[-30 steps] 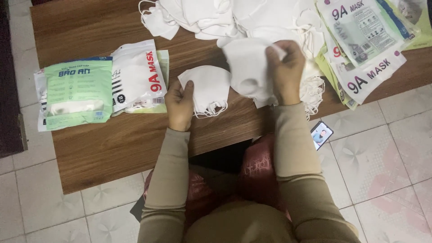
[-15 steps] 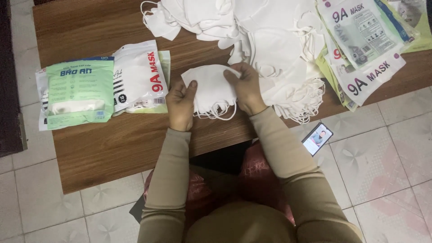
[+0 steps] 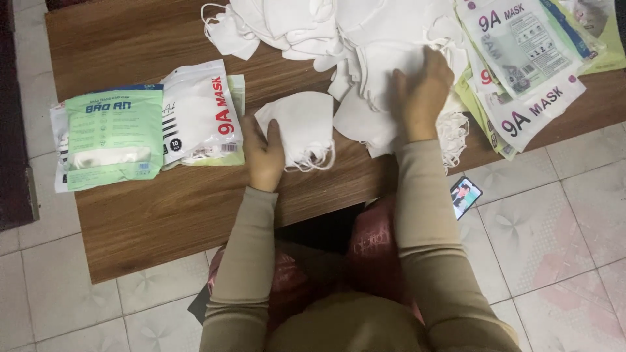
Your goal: Folding and stacking face masks on a wooden table in a workspace.
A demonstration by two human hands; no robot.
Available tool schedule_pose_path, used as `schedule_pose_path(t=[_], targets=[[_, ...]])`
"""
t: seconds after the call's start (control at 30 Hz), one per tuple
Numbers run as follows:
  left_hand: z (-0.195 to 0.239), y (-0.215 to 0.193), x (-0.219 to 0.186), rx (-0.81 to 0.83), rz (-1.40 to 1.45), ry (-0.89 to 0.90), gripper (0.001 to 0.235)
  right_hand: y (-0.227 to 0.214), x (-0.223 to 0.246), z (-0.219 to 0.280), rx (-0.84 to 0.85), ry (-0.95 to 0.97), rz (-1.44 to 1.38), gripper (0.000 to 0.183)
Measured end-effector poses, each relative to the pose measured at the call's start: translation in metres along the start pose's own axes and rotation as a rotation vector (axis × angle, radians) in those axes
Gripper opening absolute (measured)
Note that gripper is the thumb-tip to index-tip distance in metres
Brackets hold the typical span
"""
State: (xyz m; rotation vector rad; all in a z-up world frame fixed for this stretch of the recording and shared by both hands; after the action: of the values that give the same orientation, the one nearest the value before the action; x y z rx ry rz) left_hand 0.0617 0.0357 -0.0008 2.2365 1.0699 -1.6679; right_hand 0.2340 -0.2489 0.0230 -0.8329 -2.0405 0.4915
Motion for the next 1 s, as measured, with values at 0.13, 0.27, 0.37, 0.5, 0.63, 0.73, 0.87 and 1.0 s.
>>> schedule_pose_path(t=[0.13,0.27,0.37,0.5,0.63,0.73,0.87,1.0], targets=[[0.000,0.000,-0.016,0.052,-0.072,0.028,0.060,0.009,-0.030,0.003,0.082,0.139,0.162,0.075],[0.001,0.004,-0.022,0.135,-0.187,0.100,0.028,-0.006,-0.010,0.002,-0.058,0.072,0.122,0.049],[0.003,0.009,-0.011,0.182,-0.089,-0.057,0.025,-0.019,0.006,0.003,-0.236,-0.121,0.010,0.022],[0.002,0.009,0.003,0.193,0.048,-0.327,0.022,-0.040,0.043,0.003,-0.250,-0.150,-0.475,0.014],[0.001,0.008,0.010,0.176,0.163,-0.421,0.034,0.003,0.048,0.015,-0.019,0.059,-0.939,0.017],[0.001,0.008,0.012,0.164,0.324,-0.515,0.045,0.044,0.062,0.035,0.279,0.358,-1.086,0.017],[0.005,0.010,0.022,0.135,0.397,-0.541,0.046,0.080,0.076,0.062,0.439,0.320,-0.980,0.011],[0.008,0.006,0.059,0.096,0.293,-0.572,0.027,0.085,0.084,0.077,0.546,0.415,-0.952,0.019]])
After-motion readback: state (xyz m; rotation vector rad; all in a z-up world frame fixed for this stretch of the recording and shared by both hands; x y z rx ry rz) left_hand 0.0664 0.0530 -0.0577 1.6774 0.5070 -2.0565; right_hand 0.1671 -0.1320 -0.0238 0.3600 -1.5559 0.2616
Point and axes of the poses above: each hand's wrist, its own z-axis away from the middle knuckle, its own y-axis out of the palm, x = y × z, the point moved 7 cm from there along -z, towards the middle knuckle, and after that the axes turned 10 degrees about -z, right-handed, at the moved point
